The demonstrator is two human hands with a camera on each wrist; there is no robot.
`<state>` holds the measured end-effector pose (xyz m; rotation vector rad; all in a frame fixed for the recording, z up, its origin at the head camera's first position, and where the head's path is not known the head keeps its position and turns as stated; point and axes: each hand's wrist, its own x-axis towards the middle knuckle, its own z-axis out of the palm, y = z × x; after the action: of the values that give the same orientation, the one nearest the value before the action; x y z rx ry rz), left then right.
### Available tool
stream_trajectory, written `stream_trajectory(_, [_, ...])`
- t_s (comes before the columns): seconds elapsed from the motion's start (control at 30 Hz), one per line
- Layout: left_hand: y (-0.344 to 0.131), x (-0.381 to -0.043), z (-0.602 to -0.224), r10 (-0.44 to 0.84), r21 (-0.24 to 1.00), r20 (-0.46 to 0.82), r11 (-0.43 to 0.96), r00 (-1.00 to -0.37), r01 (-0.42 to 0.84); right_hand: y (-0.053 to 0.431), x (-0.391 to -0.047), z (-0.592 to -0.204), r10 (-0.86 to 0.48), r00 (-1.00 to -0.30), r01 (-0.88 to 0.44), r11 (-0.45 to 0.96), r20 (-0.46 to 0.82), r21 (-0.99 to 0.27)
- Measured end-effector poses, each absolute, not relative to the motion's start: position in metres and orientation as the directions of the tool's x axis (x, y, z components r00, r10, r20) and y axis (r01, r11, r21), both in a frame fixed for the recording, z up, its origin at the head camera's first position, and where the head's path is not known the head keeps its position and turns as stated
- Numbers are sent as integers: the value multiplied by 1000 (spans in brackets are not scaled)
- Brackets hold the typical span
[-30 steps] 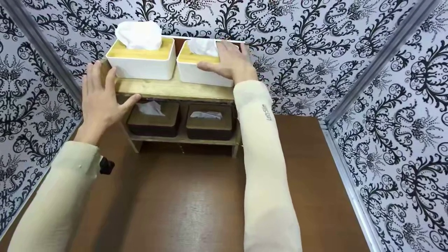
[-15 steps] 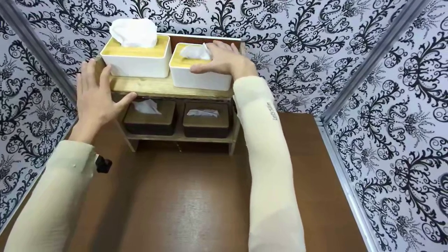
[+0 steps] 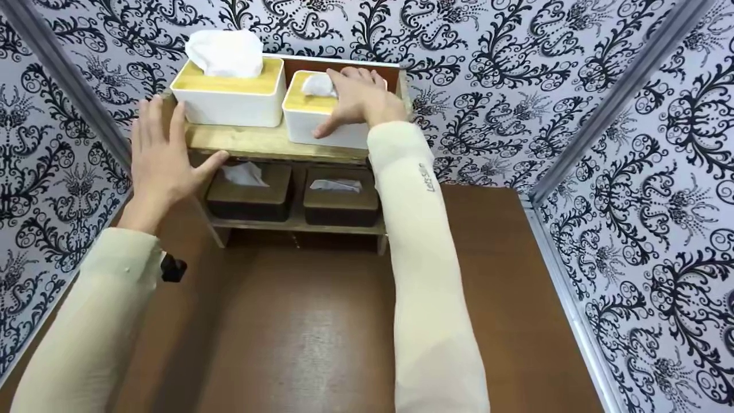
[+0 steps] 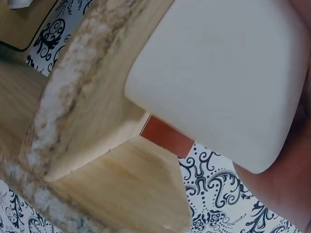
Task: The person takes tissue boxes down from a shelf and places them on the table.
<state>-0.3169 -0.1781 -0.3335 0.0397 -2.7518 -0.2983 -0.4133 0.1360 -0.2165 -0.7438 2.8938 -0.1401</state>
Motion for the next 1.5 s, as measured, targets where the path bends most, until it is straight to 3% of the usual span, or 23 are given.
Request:
stream_trajectory(0.23, [-175, -315, -331, -66, 215, 361, 977, -930, 14, 139, -409, -216, -484, -872, -468, 868, -72, -166])
stream_trajectory(0.7, [-176, -317, -331, -78, 212, 362, 977, -929, 1, 141, -379, -213, -530, -846, -533, 837, 53, -123])
stream_trajectory(1.5, [-179, -317, -331, -93, 212, 356, 977, -930, -16, 153, -314, -233, -609, -776, -604, 792, 164, 88])
